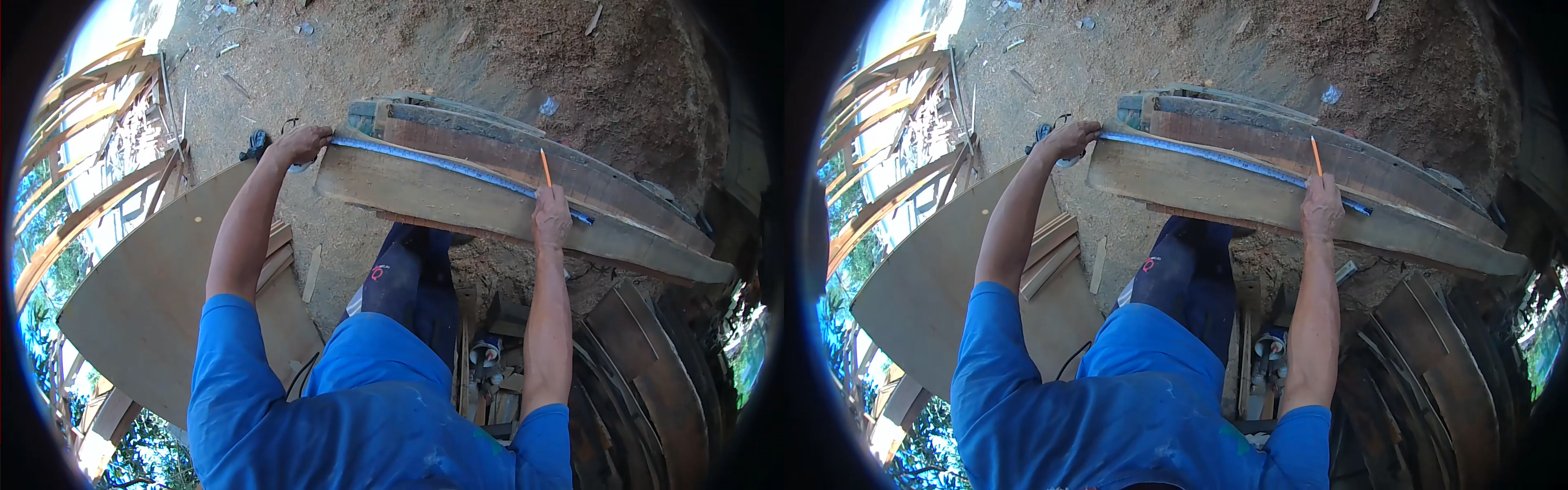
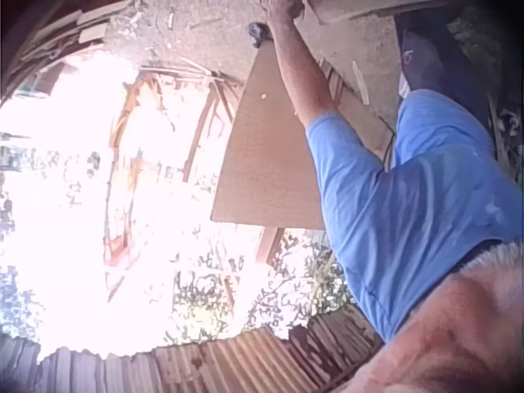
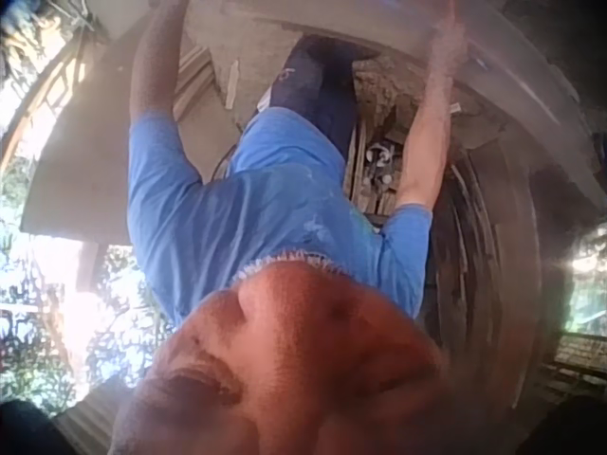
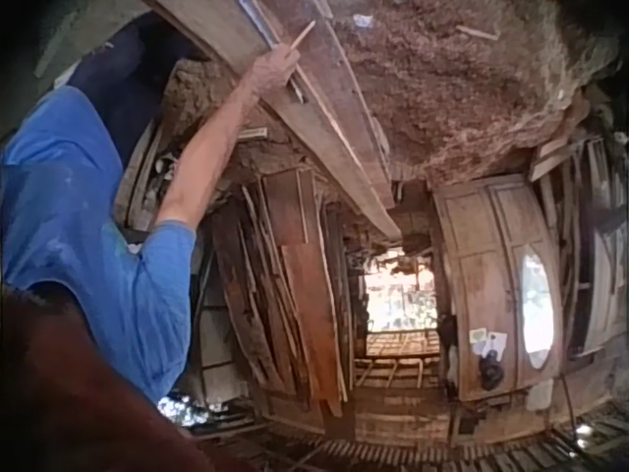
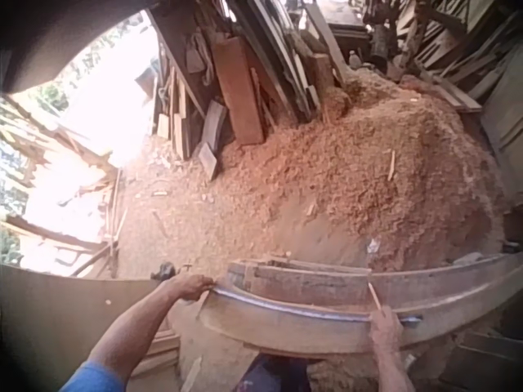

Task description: The person measures a long piece of wood with a tape measure, marks it with a pencil, and then cuts a smaller section from the end using a circular saw.

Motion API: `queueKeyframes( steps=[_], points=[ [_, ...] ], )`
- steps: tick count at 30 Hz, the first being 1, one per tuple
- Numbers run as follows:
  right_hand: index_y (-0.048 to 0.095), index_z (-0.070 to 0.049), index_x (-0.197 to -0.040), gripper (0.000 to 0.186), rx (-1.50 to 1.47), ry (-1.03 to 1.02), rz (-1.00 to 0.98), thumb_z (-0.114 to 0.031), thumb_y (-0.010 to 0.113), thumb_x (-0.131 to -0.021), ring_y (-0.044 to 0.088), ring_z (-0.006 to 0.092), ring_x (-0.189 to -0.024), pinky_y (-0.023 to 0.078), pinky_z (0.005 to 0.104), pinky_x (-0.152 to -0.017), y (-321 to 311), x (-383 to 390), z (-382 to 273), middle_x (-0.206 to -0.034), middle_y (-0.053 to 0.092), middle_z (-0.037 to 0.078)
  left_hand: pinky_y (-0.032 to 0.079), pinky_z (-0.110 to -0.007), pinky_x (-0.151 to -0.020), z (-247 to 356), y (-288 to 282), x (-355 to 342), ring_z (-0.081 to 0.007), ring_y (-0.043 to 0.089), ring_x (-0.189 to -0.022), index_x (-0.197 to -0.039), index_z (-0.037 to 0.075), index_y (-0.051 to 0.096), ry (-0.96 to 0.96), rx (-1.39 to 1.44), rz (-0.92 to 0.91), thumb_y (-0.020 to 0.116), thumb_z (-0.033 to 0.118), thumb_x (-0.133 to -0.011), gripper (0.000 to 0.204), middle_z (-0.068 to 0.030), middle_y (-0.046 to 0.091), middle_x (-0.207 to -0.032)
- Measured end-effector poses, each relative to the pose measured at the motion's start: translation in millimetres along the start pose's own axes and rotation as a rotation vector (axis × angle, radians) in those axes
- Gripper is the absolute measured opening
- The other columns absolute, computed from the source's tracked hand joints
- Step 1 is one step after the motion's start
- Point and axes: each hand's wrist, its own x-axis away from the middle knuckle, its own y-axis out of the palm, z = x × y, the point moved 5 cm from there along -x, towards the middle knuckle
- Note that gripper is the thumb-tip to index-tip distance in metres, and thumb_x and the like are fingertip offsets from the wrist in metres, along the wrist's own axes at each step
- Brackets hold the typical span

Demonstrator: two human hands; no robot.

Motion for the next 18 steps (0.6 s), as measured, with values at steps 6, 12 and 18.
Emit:
queueKeyframes(
  steps=[6, 12, 18],
  points=[
    [0.063, -0.007, -0.104, 0.014, -0.137, 0.050, 0.060, -0.013, 0.063, -0.091, 0.062, 0.0363, -0.092, 0.053, 0.0458, -0.077, -9.0, 10.9, 8.5, -0.102, 0.058, 0.014, 0.047, -0.048, -0.086, -3.6, 3.2, -4.2, -0.0407, 0.061, -0.102, -0.106, -0.001, 0.057, 0.129, -0.057, 0.020, 0.044, 0.025, -0.103, 0.029, -0.0219, 0.063, -0.105],
    [0.064, -0.007, -0.122, 0.035, -0.202, 0.064, 0.213, 0.001, 0.057, -0.088, 0.064, 0.0367, -0.091, 0.053, 0.0459, -0.076, -39.9, 57.5, 7.4, -0.106, 0.061, 0.017, 0.048, -0.048, -0.083, -3.2, 0.9, -2.7, -0.0426, 0.061, -0.098, -0.100, -0.001, 0.057, 0.058, -0.020, 0.055, 0.046, 0.025, -0.102, 0.029, -0.0221, 0.064, -0.099],
    [0.053, -0.007, -0.138, 0.042, -0.261, 0.344, 0.102, -0.006, 0.050, -0.096, 0.064, 0.0387, -0.101, 0.051, 0.0458, -0.084, -32.5, 109.4, 7.9, -0.116, 0.063, 0.022, 0.048, -0.047, -0.086, -6.4, 1.7, -4.3, -0.0411, 0.059, -0.101, -0.101, 0.000, 0.060, -0.022, 0.100, 0.009, 0.049, 0.018, -0.099, 0.021, -0.0226, 0.061, -0.099]
  ],
)
